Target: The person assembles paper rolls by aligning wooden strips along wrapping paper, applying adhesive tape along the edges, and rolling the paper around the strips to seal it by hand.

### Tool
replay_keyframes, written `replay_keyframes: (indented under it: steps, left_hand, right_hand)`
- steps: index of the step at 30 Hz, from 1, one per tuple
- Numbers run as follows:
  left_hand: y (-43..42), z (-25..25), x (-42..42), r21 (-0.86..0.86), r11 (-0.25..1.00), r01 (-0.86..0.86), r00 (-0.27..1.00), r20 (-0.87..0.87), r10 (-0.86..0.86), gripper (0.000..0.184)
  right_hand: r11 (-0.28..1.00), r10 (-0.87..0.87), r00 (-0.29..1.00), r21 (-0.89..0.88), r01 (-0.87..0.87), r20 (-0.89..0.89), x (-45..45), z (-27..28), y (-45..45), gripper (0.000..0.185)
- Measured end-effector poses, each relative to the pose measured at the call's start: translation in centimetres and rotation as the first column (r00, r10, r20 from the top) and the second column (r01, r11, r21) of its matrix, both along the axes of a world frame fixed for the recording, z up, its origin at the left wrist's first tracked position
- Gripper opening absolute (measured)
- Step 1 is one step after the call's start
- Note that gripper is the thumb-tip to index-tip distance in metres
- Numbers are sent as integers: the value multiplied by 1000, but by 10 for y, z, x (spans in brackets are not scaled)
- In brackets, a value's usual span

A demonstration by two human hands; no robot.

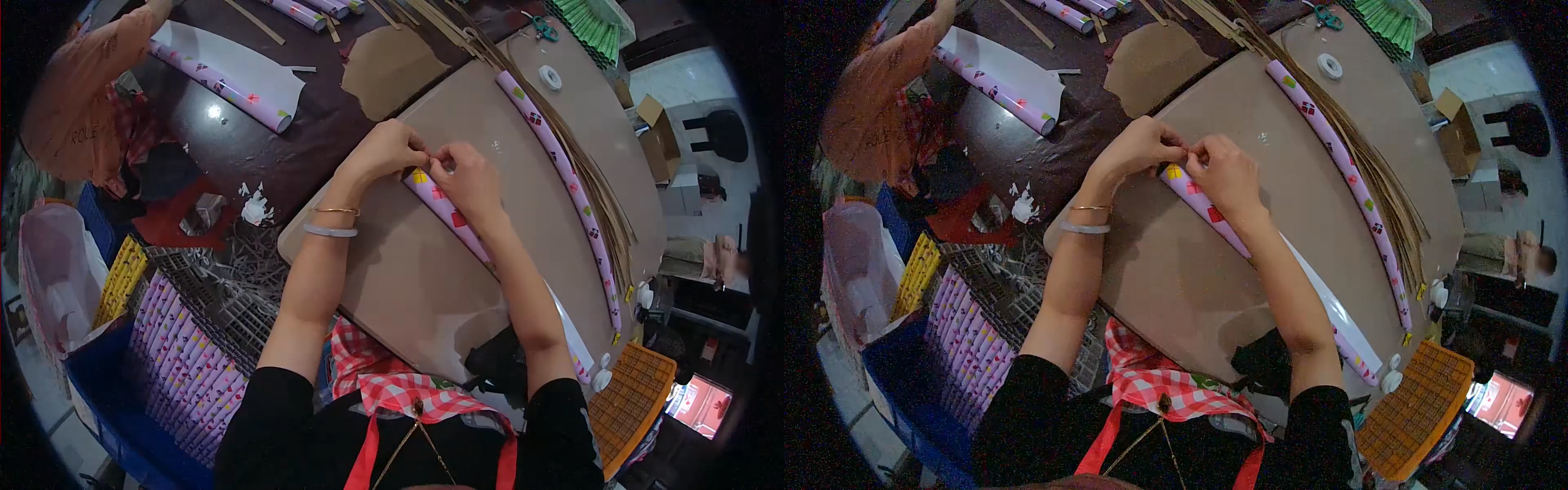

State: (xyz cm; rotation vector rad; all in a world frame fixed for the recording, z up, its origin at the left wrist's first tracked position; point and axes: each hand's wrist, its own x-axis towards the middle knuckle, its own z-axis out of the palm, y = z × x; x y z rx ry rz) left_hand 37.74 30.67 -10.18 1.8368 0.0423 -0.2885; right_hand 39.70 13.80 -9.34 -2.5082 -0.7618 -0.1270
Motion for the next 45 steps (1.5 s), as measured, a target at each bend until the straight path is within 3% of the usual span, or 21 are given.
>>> replay_keyframes:
  steps: [9,14,24,27,30,31,33,37,38,41,45]
  left_hand:
    - [-1,2,-1,34,999,-3,999,-41,4,19]
    - [-1,3,-2,12,1000,-5,999,-45,5,20]
    - [-5,4,-3,55,998,-31,999,-10,31,22]
    - [-6,9,-4,20,999,-47,999,0,47,21]
    - [-7,20,-5,136,989,-53,991,-116,69,19]
    - [-7,18,-4,125,991,-54,994,-84,64,19]
    - [-8,9,-3,125,991,-56,998,-35,61,18]
    - [-8,6,-2,138,989,-52,999,-7,53,19]
    - [-8,3,-1,142,988,-55,998,3,55,19]
    - [-11,8,-1,175,983,-52,998,-32,59,18]
    - [-8,1,1,145,987,-61,997,47,55,30]
  right_hand:
    - [1000,-20,999,5,20,-36,-2,5,3,12]
    - [985,-36,963,155,79,-267,2,-2,1,15]
    - [975,-164,927,88,204,-338,-5,4,-38,16]
    - [960,-207,904,99,261,-375,-15,11,-78,16]
    - [953,-279,872,-4,303,-403,-38,26,-132,16]
    - [945,-307,855,-30,325,-417,-48,34,-152,17]
    - [931,-349,886,-6,364,-304,-68,35,-203,16]
    - [793,-608,745,-252,554,-275,-107,41,-309,15]
    - [792,-610,746,-196,578,-266,-117,38,-335,15]
    - [677,-734,656,-254,691,-174,-143,34,-398,15]
    - [674,-738,666,-148,723,-108,-178,38,-430,17]
